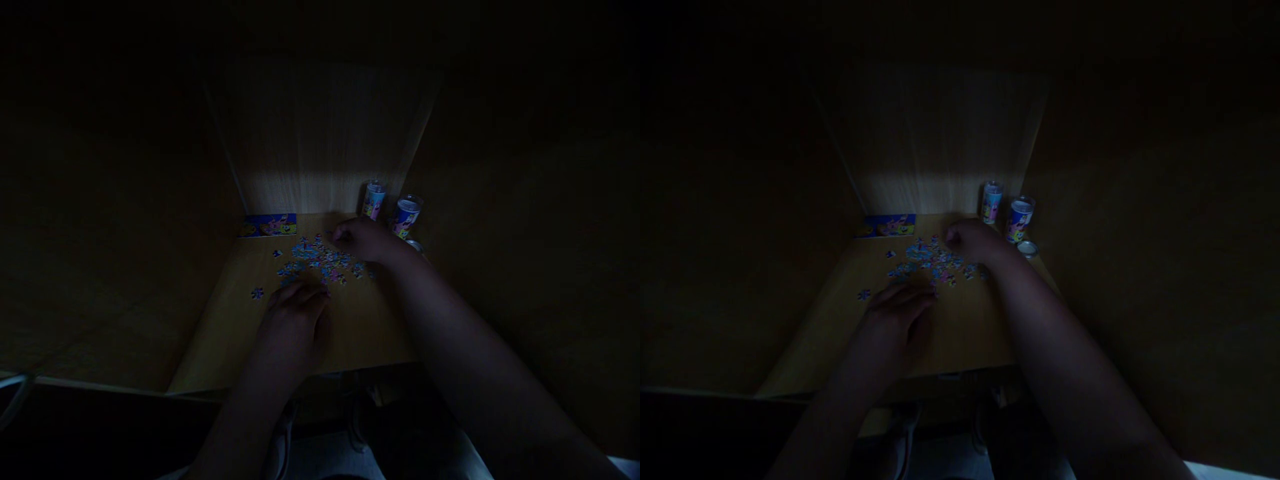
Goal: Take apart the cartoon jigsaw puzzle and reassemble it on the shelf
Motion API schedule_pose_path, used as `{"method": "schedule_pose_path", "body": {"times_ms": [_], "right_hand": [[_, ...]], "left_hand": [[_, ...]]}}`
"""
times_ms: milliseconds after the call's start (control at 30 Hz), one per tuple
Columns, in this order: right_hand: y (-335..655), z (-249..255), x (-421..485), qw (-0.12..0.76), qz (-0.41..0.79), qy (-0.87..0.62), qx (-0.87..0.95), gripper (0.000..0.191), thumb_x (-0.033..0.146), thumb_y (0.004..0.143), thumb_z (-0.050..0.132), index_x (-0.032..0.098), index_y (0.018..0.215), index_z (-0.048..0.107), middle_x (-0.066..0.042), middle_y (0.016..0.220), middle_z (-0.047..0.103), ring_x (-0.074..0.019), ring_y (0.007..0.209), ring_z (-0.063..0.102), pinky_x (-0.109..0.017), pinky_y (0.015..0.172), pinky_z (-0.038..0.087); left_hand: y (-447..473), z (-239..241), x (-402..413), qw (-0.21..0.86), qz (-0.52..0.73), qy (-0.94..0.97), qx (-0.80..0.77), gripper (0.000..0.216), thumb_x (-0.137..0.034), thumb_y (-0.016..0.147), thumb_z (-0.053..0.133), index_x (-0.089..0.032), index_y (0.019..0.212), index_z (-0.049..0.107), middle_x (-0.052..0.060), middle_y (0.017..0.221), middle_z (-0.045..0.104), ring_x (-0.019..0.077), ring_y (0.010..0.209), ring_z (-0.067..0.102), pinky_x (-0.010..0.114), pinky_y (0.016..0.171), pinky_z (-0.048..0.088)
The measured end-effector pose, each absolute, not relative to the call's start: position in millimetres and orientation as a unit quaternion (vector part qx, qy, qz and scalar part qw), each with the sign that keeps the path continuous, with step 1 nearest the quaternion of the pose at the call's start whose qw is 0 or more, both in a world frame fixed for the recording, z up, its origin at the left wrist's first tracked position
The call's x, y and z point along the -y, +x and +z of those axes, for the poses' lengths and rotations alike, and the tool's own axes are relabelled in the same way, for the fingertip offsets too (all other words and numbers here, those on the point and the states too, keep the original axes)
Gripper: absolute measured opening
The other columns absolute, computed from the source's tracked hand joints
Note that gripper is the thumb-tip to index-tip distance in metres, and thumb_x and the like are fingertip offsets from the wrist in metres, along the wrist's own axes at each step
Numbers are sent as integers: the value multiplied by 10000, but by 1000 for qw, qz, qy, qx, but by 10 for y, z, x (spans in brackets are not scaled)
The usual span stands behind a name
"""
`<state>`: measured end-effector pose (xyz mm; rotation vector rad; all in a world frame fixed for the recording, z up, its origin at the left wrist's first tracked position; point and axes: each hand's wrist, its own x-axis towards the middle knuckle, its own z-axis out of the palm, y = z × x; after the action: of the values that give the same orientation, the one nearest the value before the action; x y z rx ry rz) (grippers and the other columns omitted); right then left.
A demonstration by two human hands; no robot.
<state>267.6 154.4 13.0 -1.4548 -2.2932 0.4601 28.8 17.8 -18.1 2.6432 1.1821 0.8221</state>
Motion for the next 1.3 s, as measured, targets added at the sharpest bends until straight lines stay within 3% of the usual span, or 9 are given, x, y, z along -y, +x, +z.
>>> {"method": "schedule_pose_path", "body": {"times_ms": [233, 467, 567, 700, 800, 900, 1000, 1167, 1300], "right_hand": [[2693, 215, -1516, 237, 115, -585, 767, 166, 219, 987, 645, 189, 1060, 791, -89, 1088, 823, -223, 964, 737, -304, 842, 498], [2743, 272, -1502, 300, 67, -598, 740, 240, 210, 979, 613, 183, 1149, 781, -111, 1169, 816, -247, 1039, 751, -326, 905, 528], [2803, 377, -1397, 315, 58, -610, 724, 258, 226, 1011, 582, 180, 1166, 782, -123, 1176, 811, -261, 1046, 750, -339, 914, 525], [2765, 493, -975, 231, 64, -641, 729, 233, 259, 1024, 619, 173, 1153, 793, -175, 1165, 797, -316, 1055, 735, -389, 925, 515], [2588, 367, -575, 195, 24, -624, 757, 264, 235, 1044, 583, 206, 1194, 798, -161, 1244, 768, -313, 1174, 679, -417, 1045, 483], [2392, 81, -288, 203, 7, -630, 750, 317, 246, 1052, 578, 239, 1300, 775, -136, 1404, 709, -318, 1317, 586, -454, 1135, 447], [2277, -157, -157, 204, 6, -630, 749, 455, 162, 1026, 560, 242, 1451, 701, -129, 1521, 645, -320, 1394, 525, -469, 1168, 436], [2248, -241, -134, 203, 11, -601, 773, 491, 132, 1017, 553, 241, 1480, 678, -116, 1539, 641, -316, 1413, 517, -491, 1233, 382], [2253, -226, -141, 218, 10, -609, 763, 443, 153, 1011, 579, 239, 1427, 707, -122, 1459, 694, -331, 1350, 559, -504, 1164, 445]], "left_hand": [[278, -165, -140, 62, 291, 887, -354, 290, -43, 976, 609, -213, 1177, 730, 62, 1308, 755, 288, 1227, 661, 516, 1117, 534], [316, -173, -179, 56, 259, 877, -402, 228, -68, 956, 632, -139, 1151, 725, 129, 1171, 770, 319, 1174, 678, 548, 1123, 546], [310, -193, -192, 47, 258, 877, -402, 223, -90, 972, 634, -129, 1169, 733, 135, 1214, 770, 320, 1206, 672, 557, 1155, 525], [307, -220, -190, 42, 261, 878, -400, 229, -94, 968, 642, -137, 1171, 740, 121, 1235, 775, 314, 1218, 671, 543, 1169, 514], [304, -220, -188, 36, 263, 876, -402, 240, -102, 987, 622, -158, 1189, 737, 113, 1261, 770, 310, 1229, 671, 525, 1172, 508], [275, -192, -188, 15, 271, 853, -446, 306, -83, 997, 589, -174, 1260, 714, 121, 1322, 749, 326, 1243, 668, 538, 1143, 511], [221, -151, -198, 6, 255, 824, -505, 430, 5, 909, 595, -165, 1287, 708, 143, 1329, 746, 372, 1257, 660, 586, 1105, 519], [179, -146, -251, 49, 248, 845, -471, 604, 109, 802, 539, -186, 1295, 728, 96, 1451, 708, 352, 1325, 637, 580, 1127, 516], [183, -185, -287, 65, 249, 868, -424, 670, 128, 764, 523, -228, 1285, 750, 34, 1449, 719, 319, 1333, 638, 586, 1166, 492]]}}
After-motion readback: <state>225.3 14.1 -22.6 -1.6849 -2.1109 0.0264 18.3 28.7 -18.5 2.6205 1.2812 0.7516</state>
